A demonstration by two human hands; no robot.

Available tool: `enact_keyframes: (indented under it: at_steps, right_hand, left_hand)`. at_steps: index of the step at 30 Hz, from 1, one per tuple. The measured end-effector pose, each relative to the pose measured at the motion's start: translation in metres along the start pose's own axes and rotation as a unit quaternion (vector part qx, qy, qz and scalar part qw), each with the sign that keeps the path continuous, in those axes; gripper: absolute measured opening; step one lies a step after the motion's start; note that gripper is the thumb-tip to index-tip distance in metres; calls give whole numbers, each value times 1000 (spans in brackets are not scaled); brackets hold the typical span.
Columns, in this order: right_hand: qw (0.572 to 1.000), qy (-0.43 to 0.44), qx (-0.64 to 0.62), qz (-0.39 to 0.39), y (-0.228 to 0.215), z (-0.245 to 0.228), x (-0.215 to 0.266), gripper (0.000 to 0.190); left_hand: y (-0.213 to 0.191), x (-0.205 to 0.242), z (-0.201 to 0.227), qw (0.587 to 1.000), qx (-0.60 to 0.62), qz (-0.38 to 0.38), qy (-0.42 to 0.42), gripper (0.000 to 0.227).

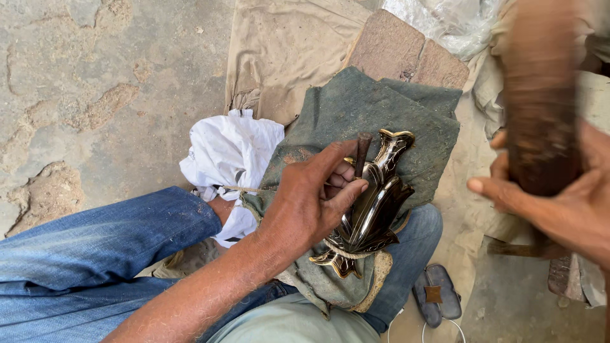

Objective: The person sits on the floor and uses a hammer and chisel to shape and emboss a decorative metal object. They repeatedly reposition the chisel and strike it with the hammer to refine the object's surface details.

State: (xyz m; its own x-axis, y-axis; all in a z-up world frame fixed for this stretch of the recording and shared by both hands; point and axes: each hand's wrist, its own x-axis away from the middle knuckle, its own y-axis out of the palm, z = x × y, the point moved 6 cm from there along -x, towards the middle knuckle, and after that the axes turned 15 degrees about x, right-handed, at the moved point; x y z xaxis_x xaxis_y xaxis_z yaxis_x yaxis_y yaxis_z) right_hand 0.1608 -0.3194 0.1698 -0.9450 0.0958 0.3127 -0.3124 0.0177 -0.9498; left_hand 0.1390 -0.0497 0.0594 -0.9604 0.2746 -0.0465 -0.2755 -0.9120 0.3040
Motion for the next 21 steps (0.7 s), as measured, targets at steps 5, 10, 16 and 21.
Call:
enact_keyframes:
  at_steps: [5, 10, 16, 21]
  right_hand:
    - [991, -90, 102, -15, -10, -4, -22, 46]
    - [989, -149, -2, 5, -9, -5, -22, 36]
    - [992, -53, 91, -75, 15, 26, 1, 37]
    - [984, 51, 139, -101, 36, 50, 37, 38]
  left_hand:
    - [4, 2, 11, 996, -26, -6, 86, 44]
    - [5, -10, 11, 998, -46, -33, 31, 46]
    - [11, -15, 20, 991, -76, -92, 57, 42]
    - [18, -18, 26, 976, -103, -163, 106, 46]
